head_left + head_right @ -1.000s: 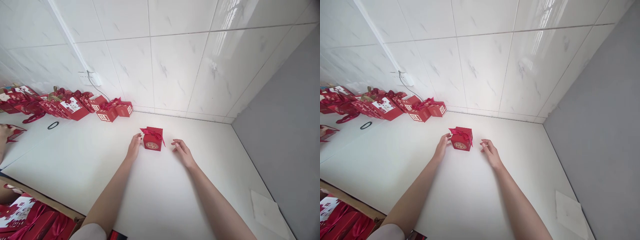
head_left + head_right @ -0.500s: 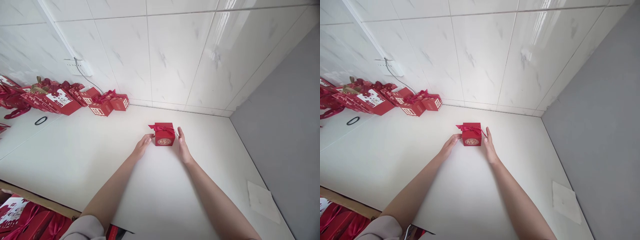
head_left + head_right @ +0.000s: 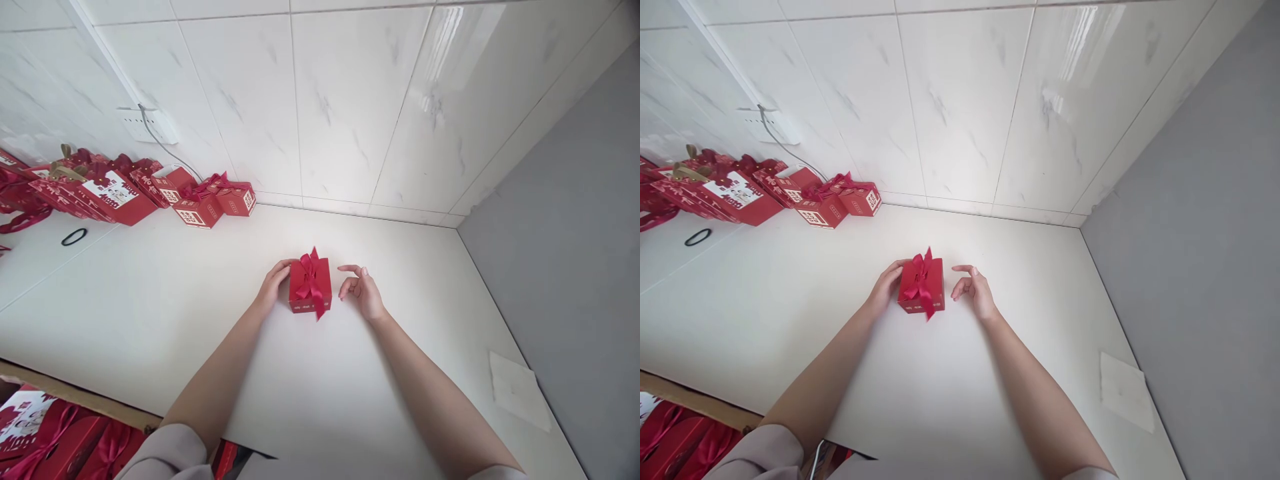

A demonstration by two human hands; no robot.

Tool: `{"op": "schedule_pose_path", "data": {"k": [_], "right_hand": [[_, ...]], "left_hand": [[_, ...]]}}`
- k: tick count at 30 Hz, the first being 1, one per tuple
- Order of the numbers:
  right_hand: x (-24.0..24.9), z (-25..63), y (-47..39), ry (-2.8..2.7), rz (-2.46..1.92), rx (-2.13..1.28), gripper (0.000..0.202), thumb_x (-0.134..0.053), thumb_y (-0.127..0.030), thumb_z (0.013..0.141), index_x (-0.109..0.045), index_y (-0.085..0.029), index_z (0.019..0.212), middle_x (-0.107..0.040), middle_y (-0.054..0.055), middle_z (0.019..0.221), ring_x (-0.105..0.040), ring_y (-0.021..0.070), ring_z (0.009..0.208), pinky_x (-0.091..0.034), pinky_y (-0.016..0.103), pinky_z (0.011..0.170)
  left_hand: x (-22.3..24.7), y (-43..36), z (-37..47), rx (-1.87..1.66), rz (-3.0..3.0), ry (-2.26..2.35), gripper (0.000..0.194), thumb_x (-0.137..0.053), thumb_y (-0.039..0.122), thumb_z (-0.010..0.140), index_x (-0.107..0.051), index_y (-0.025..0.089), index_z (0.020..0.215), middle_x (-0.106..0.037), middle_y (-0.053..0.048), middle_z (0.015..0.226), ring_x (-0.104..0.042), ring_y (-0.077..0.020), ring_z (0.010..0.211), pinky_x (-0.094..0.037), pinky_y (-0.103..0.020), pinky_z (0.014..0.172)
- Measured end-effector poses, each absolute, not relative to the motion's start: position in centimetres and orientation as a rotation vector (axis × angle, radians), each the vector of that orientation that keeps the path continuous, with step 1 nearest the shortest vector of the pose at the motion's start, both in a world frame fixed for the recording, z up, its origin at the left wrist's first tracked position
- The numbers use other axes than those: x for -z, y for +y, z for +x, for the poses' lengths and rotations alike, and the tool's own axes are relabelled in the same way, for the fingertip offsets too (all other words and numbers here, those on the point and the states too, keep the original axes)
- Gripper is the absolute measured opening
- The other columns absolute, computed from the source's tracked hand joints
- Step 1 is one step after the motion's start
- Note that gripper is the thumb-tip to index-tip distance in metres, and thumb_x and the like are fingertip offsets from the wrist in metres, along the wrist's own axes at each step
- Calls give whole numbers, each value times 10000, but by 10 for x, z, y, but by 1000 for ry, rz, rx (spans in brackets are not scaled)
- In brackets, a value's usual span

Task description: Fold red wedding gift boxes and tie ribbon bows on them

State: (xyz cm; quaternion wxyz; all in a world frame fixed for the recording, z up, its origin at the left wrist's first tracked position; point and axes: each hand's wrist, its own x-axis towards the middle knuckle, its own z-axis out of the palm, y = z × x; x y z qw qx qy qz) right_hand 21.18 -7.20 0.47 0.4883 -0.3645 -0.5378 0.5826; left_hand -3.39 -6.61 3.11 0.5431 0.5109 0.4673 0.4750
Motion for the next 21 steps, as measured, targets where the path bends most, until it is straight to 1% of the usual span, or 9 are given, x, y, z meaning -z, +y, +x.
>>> {"op": "schedule_pose_path", "data": {"k": [1,3,6,8,11,14,17,19,21], "right_hand": [[-5,212,-72,-1332,-904,-1406,624,-214,-674,944,-617,-218,1084,-628,35,600,-613,216,577,-521,378,650],[-6,211,-73,-1377,-932,-1350,591,-249,-657,947,-635,-210,982,-616,40,611,-591,205,570,-512,365,630],[-9,206,-80,-1412,-991,-1178,455,-362,-611,941,-605,-228,971,-649,66,846,-619,216,771,-510,378,769],[-11,200,-89,-1430,-1030,-1041,374,-449,-587,916,-578,-237,951,-625,77,951,-597,233,877,-485,400,847],[-10,190,-109,-1556,-1032,-878,342,-514,-577,874,-581,-244,915,-608,77,830,-577,250,791,-477,439,813],[-8,180,-126,-1737,-962,-844,307,-543,-538,862,-636,-261,956,-614,46,656,-563,229,605,-483,426,692],[-8,173,-135,-1920,-869,-860,314,-543,-467,889,-654,-282,1117,-682,28,674,-592,208,553,-468,366,588],[-10,169,-138,-2048,-821,-865,398,-502,-417,931,-571,-297,1304,-696,8,695,-608,194,550,-466,339,575],[-14,165,-142,-2109,-792,-970,486,-466,-387,962,-433,-316,1442,-676,-18,674,-594,175,518,-474,320,568]], "left_hand": [[-32,-66,-35,-1105,1191,1097,393,-513,494,901,-619,224,1167,-685,-75,1159,-610,-285,1105,-438,-419,971],[-36,-67,-37,-1061,1191,1066,435,-449,521,927,-600,230,1213,-681,-83,1175,-599,-288,1137,-423,-434,1001],[-47,-75,-36,-1006,1269,1000,504,-380,564,945,-560,246,1290,-596,-88,1338,-541,-297,1237,-389,-447,1058],[-54,-82,-33,-939,1327,984,539,-503,549,901,-490,284,1370,-506,-77,1444,-508,-315,1283,-405,-451,1057],[-59,-93,-29,-897,1419,1019,757,-679,414,815,-328,355,1482,-348,-42,1559,-416,-320,1373,-402,-431,1088],[-61,-98,-29,-920,1460,991,791,-624,278,829,-247,365,1519,-282,-18,1588,-337,-301,1427,-368,-426,1133],[-62,-96,-34,-933,1483,950,698,-527,184,824,-350,339,1481,-365,-15,1547,-337,-297,1426,-356,-451,1144],[-63,-93,-38,-976,1549,945,614,-508,150,790,-502,308,1384,-394,-10,1531,-328,-305,1430,-334,-462,1159],[-64,-90,-43,-1033,1628,952,523,-501,137,756,-630,275,1244,-402,-7,1526,-310,-316,1438,-305,-474,1176]]}}
